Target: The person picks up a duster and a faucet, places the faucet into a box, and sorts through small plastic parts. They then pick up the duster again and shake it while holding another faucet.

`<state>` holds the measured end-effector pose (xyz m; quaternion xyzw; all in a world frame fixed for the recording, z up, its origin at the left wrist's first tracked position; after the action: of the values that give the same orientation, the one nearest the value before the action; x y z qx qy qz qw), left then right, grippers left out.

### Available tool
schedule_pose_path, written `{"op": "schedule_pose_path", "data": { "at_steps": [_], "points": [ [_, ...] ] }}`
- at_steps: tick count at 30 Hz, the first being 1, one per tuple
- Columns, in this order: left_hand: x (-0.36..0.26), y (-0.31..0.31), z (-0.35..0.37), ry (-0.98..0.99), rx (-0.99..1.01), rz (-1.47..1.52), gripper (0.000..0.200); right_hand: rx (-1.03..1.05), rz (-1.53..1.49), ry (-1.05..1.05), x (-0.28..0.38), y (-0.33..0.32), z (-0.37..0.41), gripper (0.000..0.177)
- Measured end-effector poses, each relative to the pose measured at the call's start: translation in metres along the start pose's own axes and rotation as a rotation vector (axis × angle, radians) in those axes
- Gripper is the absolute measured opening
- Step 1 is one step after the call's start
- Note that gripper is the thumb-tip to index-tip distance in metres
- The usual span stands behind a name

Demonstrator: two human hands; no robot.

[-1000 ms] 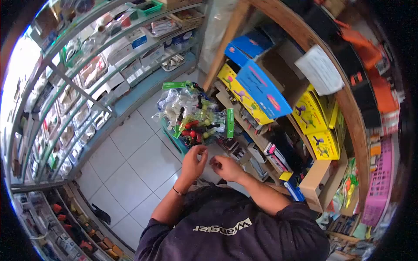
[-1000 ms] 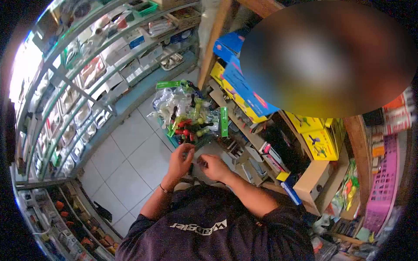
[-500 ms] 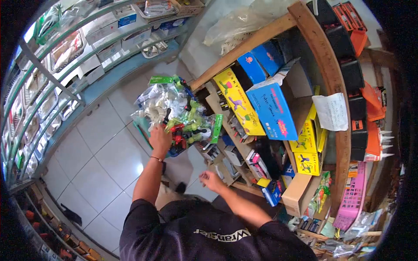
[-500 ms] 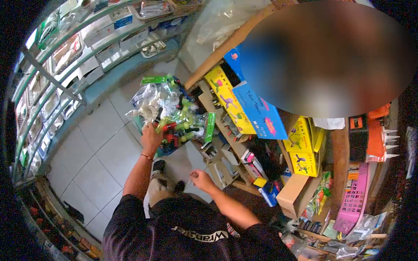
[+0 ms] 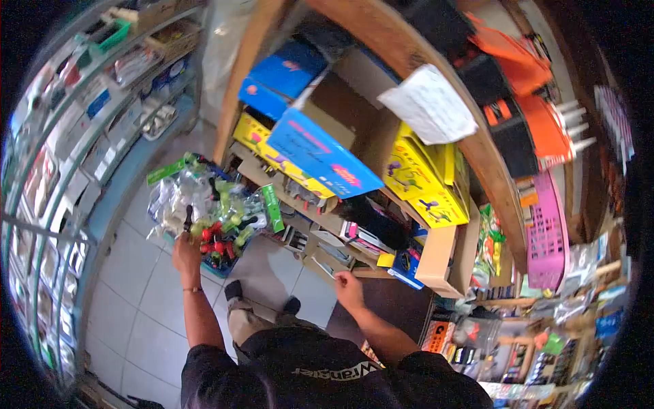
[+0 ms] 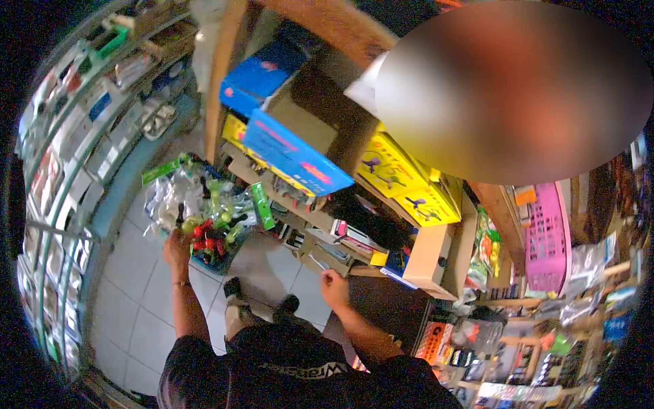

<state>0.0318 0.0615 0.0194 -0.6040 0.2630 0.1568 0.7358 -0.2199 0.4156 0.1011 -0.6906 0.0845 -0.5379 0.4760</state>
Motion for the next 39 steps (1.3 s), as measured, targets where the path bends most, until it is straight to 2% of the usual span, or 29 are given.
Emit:
{"op": "schedule_pose_path", "data": {
  "at_steps": [2, 3, 4, 5, 6, 8, 9, 11, 13, 15, 17, 21, 23, 25, 28, 31, 34, 36, 37, 39],
  "points": [
    [-0.024, -0.025, 0.008, 0.059, -0.042, 0.057, 0.023, -0.171, 0.036, -0.028, -0.02, -0.028, -0.003, 0.01],
    [-0.032, -0.037, 0.013, 0.086, -0.075, 0.119, 0.025, -0.192, 0.049, -0.019, -0.028, -0.043, -0.007, 0.009],
    [-0.029, -0.031, 0.013, 0.143, -0.074, 0.206, 0.025, -0.254, 0.105, -0.026, -0.031, -0.06, -0.012, 0.008],
    [-0.045, -0.048, 0.022, 0.162, -0.094, 0.19, 0.025, -0.299, 0.139, -0.059, -0.038, -0.076, -0.017, 0.01],
    [-0.071, -0.068, 0.04, 0.189, -0.06, 0.309, 0.024, -0.377, 0.132, -0.088, -0.051, -0.091, -0.023, 0.015],
    [-0.098, -0.086, 0.066, 0.221, 0.037, 0.469, 0.025, -0.427, 0.176, 0.114, -0.084, -0.116, -0.038, 0.02],
    [-0.107, -0.093, 0.08, 0.235, 0.012, 0.454, 0.025, -0.534, 0.19, 0.121, -0.095, -0.127, -0.042, 0.022],
    [-0.129, -0.097, 0.112, 0.24, 0.199, 0.954, 0.027, -0.598, 0.271, 0.094, -0.183, -0.127, -0.069, 0.036],
    [-0.146, -0.102, 0.139, 0.233, 0.282, 0.987, 0.03, -0.577, 0.283, 0.042, -0.179, -0.139, -0.072, 0.039],
    [-0.155, -0.096, 0.159, 0.189, 0.362, 1.166, 0.033, -0.557, 0.299, -0.006, -0.177, -0.143, -0.074, 0.042],
    [-0.167, -0.095, 0.182, 0.238, 0.446, 1.296, 0.032, -0.509, 0.289, -0.013, -0.186, -0.145, -0.073, 0.04],
    [-0.186, -0.105, 0.215, 0.297, 0.466, 1.076, 0.032, -0.387, 0.308, -0.057, -0.205, -0.153, -0.078, 0.036],
    [-0.191, -0.103, 0.228, 0.293, 0.583, 1.172, 0.034, -0.333, 0.316, -0.085, -0.212, -0.153, -0.087, 0.034],
    [-0.201, -0.101, 0.24, 0.29, 0.581, 1.237, 0.034, -0.28, 0.325, -0.106, -0.217, -0.152, -0.092, 0.032],
    [-0.214, -0.09, 0.253, 0.3, 0.738, 1.475, 0.031, -0.211, 0.342, -0.132, -0.22, -0.15, -0.099, 0.029],
    [-0.229, -0.078, 0.264, 0.215, 0.699, 1.635, 0.033, -0.145, 0.372, -0.147, -0.224, -0.153, -0.101, 0.026],
    [-0.244, -0.081, 0.266, 0.252, 0.755, 1.62, 0.041, -0.085, 0.395, -0.134, -0.229, -0.151, -0.089, 0.024],
    [-0.246, -0.078, 0.263, 0.29, 0.803, 1.633, 0.057, -0.043, 0.408, -0.108, -0.232, -0.148, -0.072, 0.023],
    [-0.247, -0.077, 0.261, 0.283, 0.814, 1.628, 0.057, -0.042, 0.407, -0.096, -0.218, -0.15, -0.053, 0.023],
    [-0.251, -0.073, 0.256, 0.242, 0.883, 1.604, 0.059, -0.085, 0.33, 0.01, -0.149, -0.164, 0.003, 0.024]
  ]
}}
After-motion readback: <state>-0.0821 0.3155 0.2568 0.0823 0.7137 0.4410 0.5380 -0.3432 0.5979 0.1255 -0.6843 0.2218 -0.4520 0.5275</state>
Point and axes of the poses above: each hand's wrist, its own z-axis away from the middle knuckle, its own y-axis out of the palm, x = y × z, the point moved 5 cm from there along -z, towards the middle knuckle, and after that the axes turned 4 degrees about -z, right-handed, at the moved point
